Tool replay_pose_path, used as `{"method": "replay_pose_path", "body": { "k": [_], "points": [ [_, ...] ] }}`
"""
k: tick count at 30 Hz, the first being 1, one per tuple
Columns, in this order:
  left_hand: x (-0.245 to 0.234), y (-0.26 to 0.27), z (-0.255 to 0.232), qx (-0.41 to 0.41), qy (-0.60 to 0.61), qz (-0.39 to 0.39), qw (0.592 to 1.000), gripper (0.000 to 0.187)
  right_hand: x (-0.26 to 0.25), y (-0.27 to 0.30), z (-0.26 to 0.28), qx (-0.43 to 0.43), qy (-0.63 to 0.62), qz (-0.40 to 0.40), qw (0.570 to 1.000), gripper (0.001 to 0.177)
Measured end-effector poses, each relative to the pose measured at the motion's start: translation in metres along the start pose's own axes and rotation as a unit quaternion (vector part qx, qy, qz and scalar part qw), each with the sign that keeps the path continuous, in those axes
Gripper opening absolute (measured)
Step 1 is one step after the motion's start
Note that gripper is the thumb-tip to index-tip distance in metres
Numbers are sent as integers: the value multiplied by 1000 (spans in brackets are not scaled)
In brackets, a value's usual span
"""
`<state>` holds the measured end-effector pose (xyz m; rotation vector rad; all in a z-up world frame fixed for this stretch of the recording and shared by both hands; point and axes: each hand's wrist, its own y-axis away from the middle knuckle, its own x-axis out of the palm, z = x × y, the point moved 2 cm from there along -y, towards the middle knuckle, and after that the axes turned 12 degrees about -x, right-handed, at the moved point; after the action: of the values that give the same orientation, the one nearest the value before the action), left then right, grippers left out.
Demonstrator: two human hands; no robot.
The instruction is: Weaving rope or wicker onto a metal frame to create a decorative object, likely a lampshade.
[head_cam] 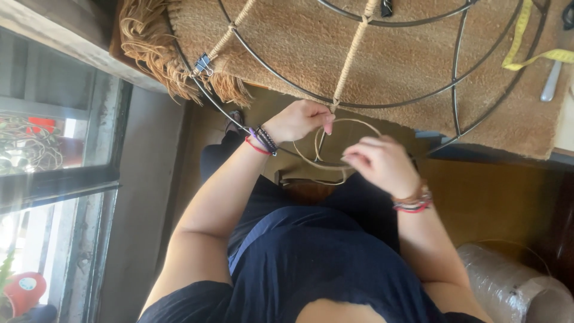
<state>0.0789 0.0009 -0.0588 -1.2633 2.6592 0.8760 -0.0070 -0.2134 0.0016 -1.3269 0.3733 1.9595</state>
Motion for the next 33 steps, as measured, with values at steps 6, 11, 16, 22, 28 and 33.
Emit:
{"method": "replay_pose_path", "body": {
  "k": [6, 11, 16, 22, 28, 33],
  "points": [
    [2, 11, 1, 6, 24, -20, 1000, 25, 76, -10, -10, 33, -97, 79, 992, 20],
    [0, 30, 2, -7, 36, -44, 998, 24, 79, -6, -6, 21, -41, 48, 998, 16],
    [-3, 36, -3, -3, 55, -57, 997, 26, 36, 16, 0, -6, 166, -29, 986, 16],
    [-3, 37, -1, -10, 73, -27, 997, 27, 6, -4, 58, 35, 249, 185, 950, 21],
    [-35, 72, -24, 3, 33, -74, 997, 24, 18, -36, 56, -129, -154, 43, 979, 35],
    [-38, 44, 19, -71, -191, -256, 945, 19, 44, -9, -33, 93, -176, -136, 970, 24]
  ]
}}
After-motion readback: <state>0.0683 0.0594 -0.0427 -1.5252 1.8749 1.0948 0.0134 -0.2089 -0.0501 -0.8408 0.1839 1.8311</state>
